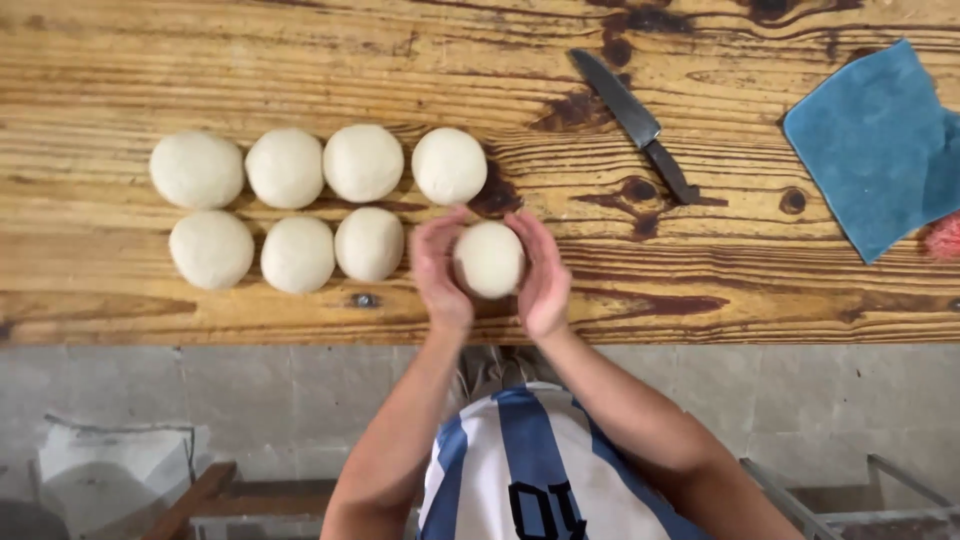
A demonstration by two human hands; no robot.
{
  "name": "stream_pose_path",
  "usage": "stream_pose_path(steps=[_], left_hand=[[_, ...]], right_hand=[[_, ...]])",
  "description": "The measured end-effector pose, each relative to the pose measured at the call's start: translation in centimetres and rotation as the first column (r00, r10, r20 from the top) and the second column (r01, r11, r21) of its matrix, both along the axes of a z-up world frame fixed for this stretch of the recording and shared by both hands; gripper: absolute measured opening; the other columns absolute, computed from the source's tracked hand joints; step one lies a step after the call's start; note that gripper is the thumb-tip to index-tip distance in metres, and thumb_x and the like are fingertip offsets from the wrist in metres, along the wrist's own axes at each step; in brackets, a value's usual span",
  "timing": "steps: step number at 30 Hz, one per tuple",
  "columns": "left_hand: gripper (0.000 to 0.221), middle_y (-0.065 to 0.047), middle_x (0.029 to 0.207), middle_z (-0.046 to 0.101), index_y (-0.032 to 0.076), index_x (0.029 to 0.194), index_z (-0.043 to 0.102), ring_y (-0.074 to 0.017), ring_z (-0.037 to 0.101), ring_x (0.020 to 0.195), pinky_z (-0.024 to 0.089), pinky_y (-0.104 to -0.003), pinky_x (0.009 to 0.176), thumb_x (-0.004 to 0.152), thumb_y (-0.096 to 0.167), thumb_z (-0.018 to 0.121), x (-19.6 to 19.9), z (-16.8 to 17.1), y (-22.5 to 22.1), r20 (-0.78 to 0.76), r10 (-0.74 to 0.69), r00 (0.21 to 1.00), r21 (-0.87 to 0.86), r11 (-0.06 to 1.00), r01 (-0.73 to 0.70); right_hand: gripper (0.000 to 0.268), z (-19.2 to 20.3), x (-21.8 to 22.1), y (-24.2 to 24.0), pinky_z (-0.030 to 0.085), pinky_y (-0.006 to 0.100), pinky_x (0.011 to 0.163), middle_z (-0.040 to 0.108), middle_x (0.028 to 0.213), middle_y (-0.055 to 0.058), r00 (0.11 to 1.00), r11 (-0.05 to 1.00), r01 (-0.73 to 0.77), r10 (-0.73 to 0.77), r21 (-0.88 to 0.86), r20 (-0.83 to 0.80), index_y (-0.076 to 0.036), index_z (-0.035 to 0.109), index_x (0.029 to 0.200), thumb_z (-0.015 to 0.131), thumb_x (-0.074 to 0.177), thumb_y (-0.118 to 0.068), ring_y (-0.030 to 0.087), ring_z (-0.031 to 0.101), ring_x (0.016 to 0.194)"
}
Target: Shaping pieces of dough into smooth balls on a wooden table by hand.
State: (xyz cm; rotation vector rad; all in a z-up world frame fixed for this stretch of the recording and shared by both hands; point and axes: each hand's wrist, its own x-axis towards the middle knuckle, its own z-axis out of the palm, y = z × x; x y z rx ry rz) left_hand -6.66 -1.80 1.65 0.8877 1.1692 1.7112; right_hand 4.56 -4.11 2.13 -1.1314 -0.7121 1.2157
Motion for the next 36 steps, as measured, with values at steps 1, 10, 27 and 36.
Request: stream_pose_path(steps=[1, 10, 27, 36], left_hand=[[0.064, -0.017, 0.109, 0.067, 0.001, 0.118, 0.059, -0.0313, 0.063, 0.116, 0.042, -0.041, 0.110, 0.107, 0.050, 0.019, -1.8, 0.6, -0.2, -0.100, 0.121, 0.988, 0.031, 0.992, -0.118], [0.030, -0.016, 0.095, 0.058, -0.001, 0.105, 0.060, -0.0269, 0.067, 0.084, 0.056, -0.036, 0.084, 0.108, 0.022, 0.041, -23.0, 3.4, -10.7, -0.394, 0.390, 0.832, -0.085, 0.886, -0.456], [0.072, -0.021, 0.170, 0.006, 0.011, 0.168, 0.015, -0.0432, 0.004, 0.156, 0.009, -0.057, 0.127, 0.114, 0.045, 0.050, -58.0, -0.1, 8.5, -0.937, -0.349, 0.015, -0.287, 0.747, -0.600], [0.051, -0.021, 0.137, 0.056, 0.002, 0.141, 0.050, -0.0392, 0.052, 0.122, 0.043, -0.050, 0.101, 0.106, 0.040, 0.056, -66.8, 0.7, 14.4, -0.955, 0.046, 0.291, -0.177, 0.701, -0.691]], right_hand=[[0.068, 1.1, -0.4, 0.1, 0.027, 0.047, 0.123, 0.053, 0.150, 0.016, 1.000, 0.999, -0.021, 0.021, -0.028, -0.010, -0.006, 0.050, 0.149, 0.027, 0.106, -0.053, 0.031, 0.045, 0.144], [0.025, -1.5, 7.2, -2.7, 0.049, 0.042, 0.105, 0.069, 0.117, 0.007, 0.620, 0.952, -0.306, 0.198, 0.002, 0.759, -0.009, 0.070, 0.121, 0.054, 0.101, -0.005, 0.028, 0.066, 0.116], [0.018, -3.2, 2.5, -3.4, 0.040, 0.047, 0.106, 0.068, 0.116, 0.014, 0.025, 0.989, -0.021, 0.148, -0.148, 0.989, -0.001, 0.070, 0.116, 0.055, 0.106, -0.004, 0.037, 0.054, 0.116], [0.022, 0.5, -2.6, -4.9, 0.043, 0.042, 0.094, 0.059, 0.119, 0.022, 0.267, 0.967, 0.213, 0.080, -0.139, 0.961, 0.002, 0.065, 0.125, 0.050, 0.116, -0.011, 0.034, 0.055, 0.110]])
